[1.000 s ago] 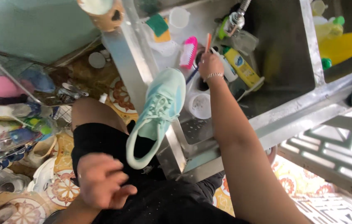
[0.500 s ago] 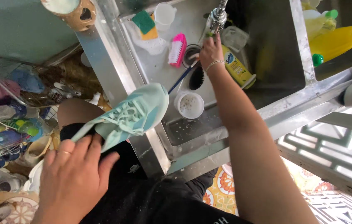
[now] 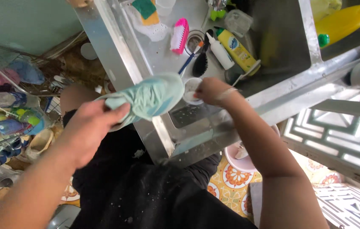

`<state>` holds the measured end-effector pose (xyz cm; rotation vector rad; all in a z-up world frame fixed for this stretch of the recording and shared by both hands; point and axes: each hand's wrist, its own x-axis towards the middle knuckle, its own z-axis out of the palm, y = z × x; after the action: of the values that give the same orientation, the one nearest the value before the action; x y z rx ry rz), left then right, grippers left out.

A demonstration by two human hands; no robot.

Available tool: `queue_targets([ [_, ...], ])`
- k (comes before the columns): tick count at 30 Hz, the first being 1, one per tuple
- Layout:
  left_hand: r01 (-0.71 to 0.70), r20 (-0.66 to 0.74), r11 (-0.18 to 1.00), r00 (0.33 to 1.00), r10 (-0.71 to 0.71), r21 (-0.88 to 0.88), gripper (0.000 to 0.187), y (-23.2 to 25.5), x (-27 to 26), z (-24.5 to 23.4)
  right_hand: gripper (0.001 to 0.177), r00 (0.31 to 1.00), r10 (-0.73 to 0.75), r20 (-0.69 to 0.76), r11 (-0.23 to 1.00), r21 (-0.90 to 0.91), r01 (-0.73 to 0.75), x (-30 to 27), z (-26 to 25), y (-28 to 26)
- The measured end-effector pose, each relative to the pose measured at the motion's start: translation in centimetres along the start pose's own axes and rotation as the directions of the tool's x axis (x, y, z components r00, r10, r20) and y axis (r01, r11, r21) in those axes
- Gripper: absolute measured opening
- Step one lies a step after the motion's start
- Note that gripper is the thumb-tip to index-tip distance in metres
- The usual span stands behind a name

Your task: Cleaning and scrubbing light blue sneakers in a sink using brushes and specialized cleaning liquid.

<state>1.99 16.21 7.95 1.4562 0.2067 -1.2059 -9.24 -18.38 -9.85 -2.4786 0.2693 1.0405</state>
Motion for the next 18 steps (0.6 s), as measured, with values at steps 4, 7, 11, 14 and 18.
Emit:
queue_targets([
  [4, 0.022, 0.130, 0.971, 0.991, 0.009, -0.236, 0.041, 0.0, 0.3, 1.4, 0.023, 0.991, -0.108, 0.078, 0.953, -0.275, 0.126, 9.1, 8.1, 2.2],
  [7, -0.047, 0.124, 0.953, 0.988, 0.088, -0.300, 0.045, -0.4, 0.5, 2.8, 0.026, 0.941, -0.262, 0.213, 0.768, -0.545, 0.337, 15.7, 12.3, 5.0],
  [11, -0.046, 0.128, 0.918, 0.986, 0.105, -0.393, 0.045, -1.1, 1.4, 3.5, 0.034, 0.934, -0.296, 0.202, 0.820, -0.448, 0.357, 15.3, 11.6, 5.1],
  [14, -0.023, 0.142, 0.866, 0.984, 0.108, -0.500, 0.044, -2.2, 1.8, 3.9, 0.040, 0.941, -0.316, 0.125, 0.909, -0.244, 0.338, 12.5, 9.8, 5.0],
  [18, 0.010, 0.235, 0.771, 0.955, 0.181, -0.637, 0.047, -2.9, 2.2, 4.4, 0.041, 0.985, 0.165, -0.045, 0.982, -0.088, -0.169, -0.4, -0.5, -3.8],
])
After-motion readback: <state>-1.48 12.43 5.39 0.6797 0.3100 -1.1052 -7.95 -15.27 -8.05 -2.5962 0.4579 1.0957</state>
